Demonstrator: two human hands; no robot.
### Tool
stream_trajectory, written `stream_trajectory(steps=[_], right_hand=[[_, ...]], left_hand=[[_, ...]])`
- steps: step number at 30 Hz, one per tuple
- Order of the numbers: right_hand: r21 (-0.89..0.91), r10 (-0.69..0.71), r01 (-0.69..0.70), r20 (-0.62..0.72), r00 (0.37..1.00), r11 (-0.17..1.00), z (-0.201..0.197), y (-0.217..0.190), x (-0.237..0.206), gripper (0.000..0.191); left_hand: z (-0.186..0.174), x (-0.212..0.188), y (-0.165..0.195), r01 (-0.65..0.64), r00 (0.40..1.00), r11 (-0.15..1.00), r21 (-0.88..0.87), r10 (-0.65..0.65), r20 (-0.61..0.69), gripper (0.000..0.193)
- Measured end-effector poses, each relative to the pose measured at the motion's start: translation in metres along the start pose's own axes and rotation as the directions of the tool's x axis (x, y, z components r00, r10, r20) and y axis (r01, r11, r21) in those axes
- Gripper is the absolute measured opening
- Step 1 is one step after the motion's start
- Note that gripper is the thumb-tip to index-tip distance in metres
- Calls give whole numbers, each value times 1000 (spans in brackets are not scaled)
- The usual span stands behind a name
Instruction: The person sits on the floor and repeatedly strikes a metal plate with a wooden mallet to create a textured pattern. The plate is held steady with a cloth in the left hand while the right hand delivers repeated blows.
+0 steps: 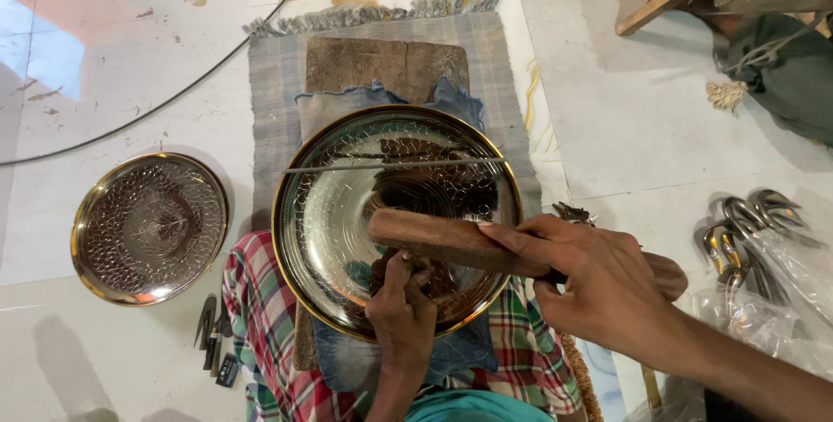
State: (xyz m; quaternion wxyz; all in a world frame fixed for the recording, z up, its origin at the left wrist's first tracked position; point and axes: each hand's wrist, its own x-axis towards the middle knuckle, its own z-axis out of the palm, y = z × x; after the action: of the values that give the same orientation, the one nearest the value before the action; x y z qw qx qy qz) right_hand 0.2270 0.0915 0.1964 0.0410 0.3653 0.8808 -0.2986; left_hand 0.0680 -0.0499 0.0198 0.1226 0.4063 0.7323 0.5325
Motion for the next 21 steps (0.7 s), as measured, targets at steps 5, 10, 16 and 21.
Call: stream_trajectory(steps=[5,10,16,21], right_hand=[[-296,-269,234,-85,959,926,-1,-2,-3,92],[-14,107,-106,13,994,994,1,4,-6,96],[289,167,-120,-143,976,950,48,42,-21,87],[548,-23,370,-538,843,750,119,75,-46,77]], left_hand=[[6,-6,-13,3,1000,999,48,-4,17,39],[7,3,-23,-122,986,988,90,111,124,45],[-17,45,-24,-276,830,957,85,193,523,55],[-22,71,-13,-486,623,874,-11,355,697,41]])
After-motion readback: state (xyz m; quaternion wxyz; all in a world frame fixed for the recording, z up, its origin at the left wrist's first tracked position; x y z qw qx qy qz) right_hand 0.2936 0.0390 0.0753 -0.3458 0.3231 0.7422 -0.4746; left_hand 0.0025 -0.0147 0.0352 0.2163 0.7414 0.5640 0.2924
